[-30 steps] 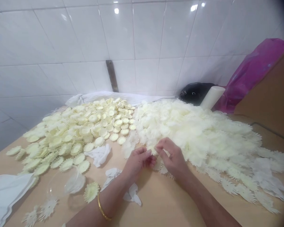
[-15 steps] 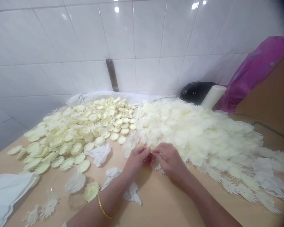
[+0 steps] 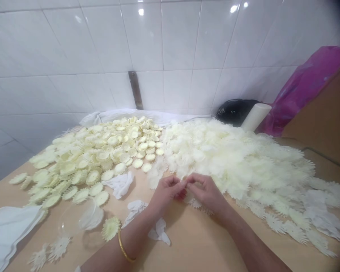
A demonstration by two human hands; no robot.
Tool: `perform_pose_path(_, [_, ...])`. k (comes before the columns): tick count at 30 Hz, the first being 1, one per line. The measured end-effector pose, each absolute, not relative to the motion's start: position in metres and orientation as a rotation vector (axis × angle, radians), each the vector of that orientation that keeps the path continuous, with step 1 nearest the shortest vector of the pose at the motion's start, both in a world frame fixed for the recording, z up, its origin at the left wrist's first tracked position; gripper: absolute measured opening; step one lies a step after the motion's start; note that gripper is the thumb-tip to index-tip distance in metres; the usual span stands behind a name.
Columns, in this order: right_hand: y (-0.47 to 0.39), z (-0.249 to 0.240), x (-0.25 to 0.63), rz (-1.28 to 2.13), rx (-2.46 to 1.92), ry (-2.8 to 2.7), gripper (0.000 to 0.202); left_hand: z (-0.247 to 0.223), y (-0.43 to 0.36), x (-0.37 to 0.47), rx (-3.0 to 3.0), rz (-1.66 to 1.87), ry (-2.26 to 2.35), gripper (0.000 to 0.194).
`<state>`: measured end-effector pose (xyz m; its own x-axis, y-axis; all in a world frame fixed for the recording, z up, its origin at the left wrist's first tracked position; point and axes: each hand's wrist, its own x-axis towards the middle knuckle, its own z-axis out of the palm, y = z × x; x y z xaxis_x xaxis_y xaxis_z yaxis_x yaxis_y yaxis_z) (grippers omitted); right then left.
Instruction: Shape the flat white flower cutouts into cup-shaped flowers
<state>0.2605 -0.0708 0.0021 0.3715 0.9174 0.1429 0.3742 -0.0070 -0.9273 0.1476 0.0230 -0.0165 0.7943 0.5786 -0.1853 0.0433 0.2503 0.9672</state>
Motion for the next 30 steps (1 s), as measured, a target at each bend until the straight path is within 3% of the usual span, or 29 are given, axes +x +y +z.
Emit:
perform_pose_path(16, [-0.068, -0.008, 0.275, -0.007, -1.886, -1.2, 0.014, -0.017, 0.024, 0.15, 1.12, 0.397, 0.661, 0.019])
perform_pose_path(30, [-0.066, -0.008, 0.262, 0.15, -1.733, -1.296, 0.016, -0.017, 0.02, 0.15, 1.09, 0.489, 0.702, 0.019])
